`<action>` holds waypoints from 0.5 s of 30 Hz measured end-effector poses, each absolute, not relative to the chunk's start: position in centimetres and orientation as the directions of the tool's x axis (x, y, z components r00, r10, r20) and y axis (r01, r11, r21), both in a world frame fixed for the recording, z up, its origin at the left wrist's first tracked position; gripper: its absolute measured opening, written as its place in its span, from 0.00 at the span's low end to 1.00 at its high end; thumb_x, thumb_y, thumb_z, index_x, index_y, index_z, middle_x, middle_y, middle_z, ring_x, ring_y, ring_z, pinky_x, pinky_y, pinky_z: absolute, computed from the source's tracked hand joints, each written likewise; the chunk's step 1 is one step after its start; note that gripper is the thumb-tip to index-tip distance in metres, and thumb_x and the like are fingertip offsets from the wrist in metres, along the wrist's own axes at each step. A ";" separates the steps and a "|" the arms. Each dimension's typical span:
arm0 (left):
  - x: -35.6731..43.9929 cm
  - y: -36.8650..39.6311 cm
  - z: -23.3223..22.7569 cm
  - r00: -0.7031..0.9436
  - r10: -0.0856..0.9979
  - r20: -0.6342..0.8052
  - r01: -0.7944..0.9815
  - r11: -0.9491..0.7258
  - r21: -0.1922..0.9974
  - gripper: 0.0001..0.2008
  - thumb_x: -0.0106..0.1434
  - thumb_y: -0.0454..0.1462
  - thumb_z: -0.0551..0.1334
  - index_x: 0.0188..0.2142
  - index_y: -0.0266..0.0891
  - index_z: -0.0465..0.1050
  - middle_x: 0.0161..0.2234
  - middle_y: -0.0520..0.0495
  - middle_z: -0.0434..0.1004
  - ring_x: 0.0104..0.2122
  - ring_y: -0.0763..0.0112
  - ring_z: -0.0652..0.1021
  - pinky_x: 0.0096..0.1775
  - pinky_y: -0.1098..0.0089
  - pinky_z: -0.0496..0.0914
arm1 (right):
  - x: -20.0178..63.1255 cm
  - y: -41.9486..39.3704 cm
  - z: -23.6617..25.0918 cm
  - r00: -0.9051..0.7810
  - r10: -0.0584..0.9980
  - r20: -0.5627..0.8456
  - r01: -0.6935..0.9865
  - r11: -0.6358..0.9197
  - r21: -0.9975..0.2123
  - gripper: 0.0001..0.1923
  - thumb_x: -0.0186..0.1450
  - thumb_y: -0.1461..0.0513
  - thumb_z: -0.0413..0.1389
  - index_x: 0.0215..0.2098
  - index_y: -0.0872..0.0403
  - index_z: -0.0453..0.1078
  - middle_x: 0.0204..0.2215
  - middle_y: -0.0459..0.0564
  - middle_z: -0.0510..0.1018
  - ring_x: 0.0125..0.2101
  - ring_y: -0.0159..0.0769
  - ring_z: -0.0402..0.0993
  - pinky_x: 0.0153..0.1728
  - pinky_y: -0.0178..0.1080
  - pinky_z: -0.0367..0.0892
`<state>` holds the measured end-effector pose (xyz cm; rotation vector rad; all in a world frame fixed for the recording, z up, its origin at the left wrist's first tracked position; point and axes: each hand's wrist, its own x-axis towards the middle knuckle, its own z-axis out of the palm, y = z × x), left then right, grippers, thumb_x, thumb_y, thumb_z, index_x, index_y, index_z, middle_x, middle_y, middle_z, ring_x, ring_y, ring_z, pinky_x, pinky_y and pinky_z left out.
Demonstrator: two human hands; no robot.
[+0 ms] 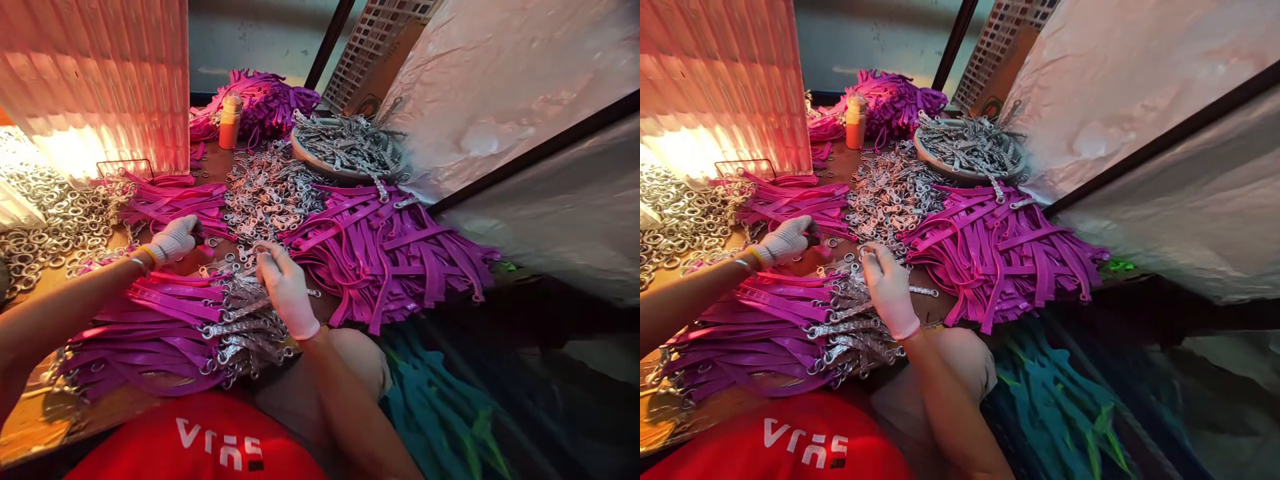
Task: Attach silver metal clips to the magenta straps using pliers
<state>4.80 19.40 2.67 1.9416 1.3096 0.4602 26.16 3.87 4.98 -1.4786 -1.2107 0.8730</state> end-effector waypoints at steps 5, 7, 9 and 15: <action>1.3 14.0 6.3 0.449 0.861 -0.236 0.390 0.049 0.920 0.12 0.52 0.32 0.59 0.37 0.36 0.75 0.21 0.49 0.71 0.15 0.76 0.64 0.18 0.76 0.56 | 22.9 3.3 5.1 -0.076 0.962 0.264 0.551 0.261 -0.793 0.15 0.73 0.57 0.47 0.52 0.51 0.71 0.47 0.50 0.80 0.48 0.36 0.75 0.52 0.36 0.65; 0.7 11.5 7.5 0.495 0.834 -0.245 0.315 0.090 0.945 0.11 0.51 0.33 0.58 0.34 0.36 0.76 0.21 0.48 0.72 0.15 0.76 0.65 0.18 0.76 0.56 | 21.5 3.3 5.6 -0.160 0.947 0.279 0.613 0.316 -0.724 0.16 0.74 0.59 0.46 0.54 0.52 0.70 0.50 0.50 0.80 0.50 0.36 0.75 0.53 0.36 0.64; 0.6 9.5 8.3 0.530 0.814 -0.238 0.267 0.107 0.958 0.09 0.52 0.33 0.57 0.30 0.36 0.76 0.19 0.48 0.70 0.15 0.76 0.65 0.17 0.76 0.56 | 20.4 3.2 6.3 -0.211 0.945 0.248 0.717 0.323 -0.617 0.16 0.75 0.60 0.45 0.55 0.52 0.69 0.48 0.51 0.80 0.48 0.36 0.76 0.50 0.35 0.65; 0.6 6.7 7.4 0.579 0.767 -0.276 0.262 0.145 0.954 0.04 0.46 0.31 0.55 0.22 0.38 0.68 0.16 0.51 0.66 0.15 0.76 0.63 0.18 0.75 0.55 | 18.8 1.6 7.6 -0.341 0.931 0.127 0.927 0.356 -0.121 0.17 0.73 0.63 0.42 0.53 0.54 0.70 0.38 0.57 0.79 0.33 0.41 0.76 0.31 0.37 0.62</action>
